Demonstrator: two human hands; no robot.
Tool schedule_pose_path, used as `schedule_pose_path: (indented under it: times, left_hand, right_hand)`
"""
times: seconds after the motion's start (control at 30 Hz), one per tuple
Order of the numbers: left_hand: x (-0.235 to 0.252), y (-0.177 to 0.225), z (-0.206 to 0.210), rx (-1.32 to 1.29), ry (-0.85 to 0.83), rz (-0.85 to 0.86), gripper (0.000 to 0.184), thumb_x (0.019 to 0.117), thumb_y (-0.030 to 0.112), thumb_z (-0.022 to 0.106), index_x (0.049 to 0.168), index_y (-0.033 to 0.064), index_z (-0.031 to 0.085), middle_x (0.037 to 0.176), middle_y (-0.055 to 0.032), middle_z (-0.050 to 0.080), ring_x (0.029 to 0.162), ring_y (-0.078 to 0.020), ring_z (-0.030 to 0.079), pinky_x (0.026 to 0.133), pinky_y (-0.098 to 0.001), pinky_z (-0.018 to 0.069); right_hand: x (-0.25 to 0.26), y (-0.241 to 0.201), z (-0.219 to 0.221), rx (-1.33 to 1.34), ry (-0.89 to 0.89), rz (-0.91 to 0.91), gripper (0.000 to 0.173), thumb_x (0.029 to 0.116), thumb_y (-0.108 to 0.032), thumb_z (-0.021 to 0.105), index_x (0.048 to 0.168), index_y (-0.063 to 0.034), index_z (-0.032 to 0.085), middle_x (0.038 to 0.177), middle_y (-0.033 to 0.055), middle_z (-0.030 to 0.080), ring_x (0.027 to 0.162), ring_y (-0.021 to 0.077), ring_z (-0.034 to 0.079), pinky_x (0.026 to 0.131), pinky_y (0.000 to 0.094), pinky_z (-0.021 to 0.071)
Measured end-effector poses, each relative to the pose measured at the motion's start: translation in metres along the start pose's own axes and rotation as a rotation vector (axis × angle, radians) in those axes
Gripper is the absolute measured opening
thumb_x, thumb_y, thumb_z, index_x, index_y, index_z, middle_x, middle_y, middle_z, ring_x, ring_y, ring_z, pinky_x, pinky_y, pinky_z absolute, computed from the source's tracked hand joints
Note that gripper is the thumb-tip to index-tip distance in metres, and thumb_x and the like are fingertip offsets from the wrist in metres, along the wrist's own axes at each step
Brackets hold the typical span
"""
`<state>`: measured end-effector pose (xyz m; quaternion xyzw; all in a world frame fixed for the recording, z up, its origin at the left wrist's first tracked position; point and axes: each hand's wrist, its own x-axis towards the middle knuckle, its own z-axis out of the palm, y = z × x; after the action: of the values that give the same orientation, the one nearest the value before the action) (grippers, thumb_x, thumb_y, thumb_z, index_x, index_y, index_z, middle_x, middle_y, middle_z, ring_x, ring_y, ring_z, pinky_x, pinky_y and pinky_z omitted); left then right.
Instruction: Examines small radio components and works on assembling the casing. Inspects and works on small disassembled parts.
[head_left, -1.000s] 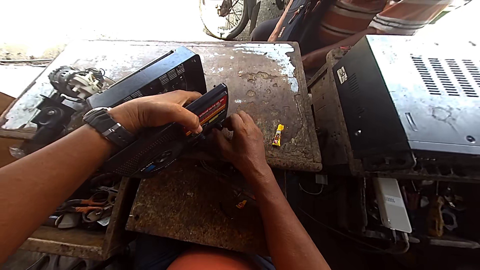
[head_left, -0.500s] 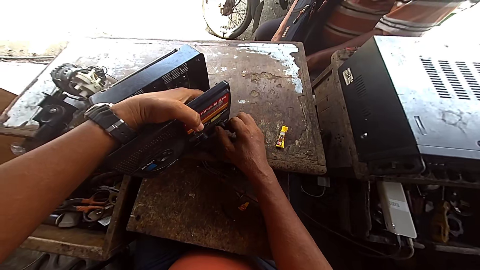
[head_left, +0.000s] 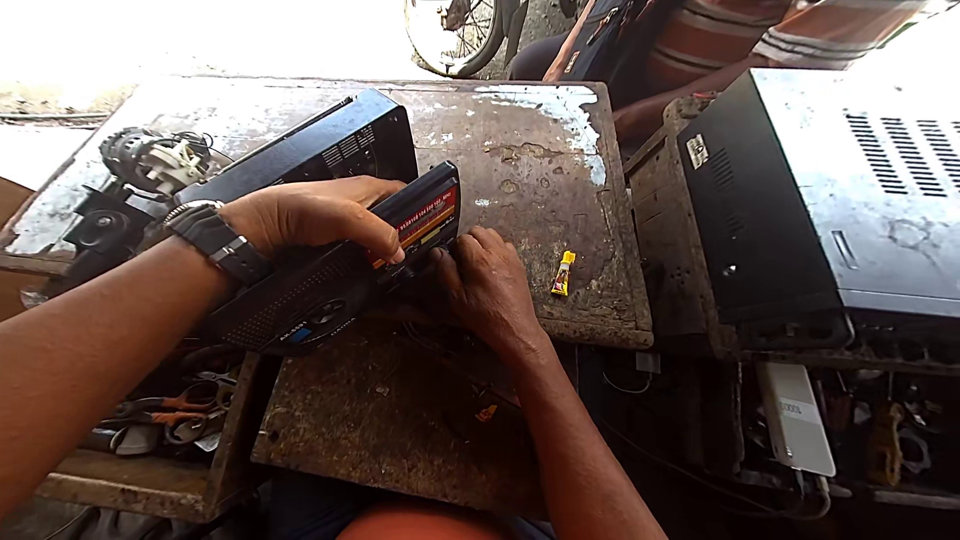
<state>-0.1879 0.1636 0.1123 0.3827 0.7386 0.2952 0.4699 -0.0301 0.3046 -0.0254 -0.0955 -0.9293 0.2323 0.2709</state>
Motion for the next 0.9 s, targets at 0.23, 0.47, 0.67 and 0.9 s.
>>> schedule_pose_path:
  times: [0.23,0.47,0.67,0.9]
  left_hand:
    - [0.001,0.002,0.000,0.040,-0.019,0.017,0.047,0.0686,0.009,0.069,0.115,0.0098,0.066,0.095,-0.0065,0.074,0.078,-0.0138,0.072,0.063,-0.0305,0.0601]
    - [0.000,0.001,-0.002,0.029,-0.018,0.017,0.043,0.0680,0.011,0.067,0.111,0.0090,0.067,0.091,-0.0065,0.074,0.075,-0.0126,0.071,0.062,-0.0293,0.0595]
    - [0.001,-0.003,-0.006,-0.013,-0.016,0.022,0.040,0.0677,0.011,0.066,0.108,0.0091,0.068,0.088,-0.0063,0.074,0.072,-0.0117,0.071,0.061,-0.0285,0.0597]
    - [0.002,-0.005,-0.010,-0.052,-0.020,0.029,0.053,0.0708,0.012,0.070,0.123,0.0083,0.062,0.098,-0.0073,0.074,0.082,-0.0129,0.072,0.069,-0.0301,0.0614]
  right_hand:
    - [-0.001,0.000,0.000,-0.002,-0.034,0.017,0.047,0.1094,-0.038,0.040,0.078,-0.0104,0.061,0.081,0.0066,0.057,0.083,0.0251,0.059,0.070,0.0434,0.0426]
    - [0.001,-0.001,0.001,0.008,0.005,0.025,0.041,0.1021,-0.045,0.056,0.088,-0.0074,0.063,0.088,0.0087,0.056,0.089,0.0278,0.060,0.072,0.0443,0.0476]
    - [0.003,-0.002,0.004,0.068,0.113,-0.056,0.027,0.0955,-0.031,0.071,0.086,-0.0054,0.065,0.089,0.0087,0.058,0.092,0.0269,0.059,0.079,0.0402,0.0508]
    - [0.005,-0.001,0.006,0.050,0.106,-0.039,0.029,0.0969,-0.033,0.067,0.088,-0.0055,0.066,0.088,0.0079,0.059,0.091,0.0269,0.061,0.079,0.0408,0.0525]
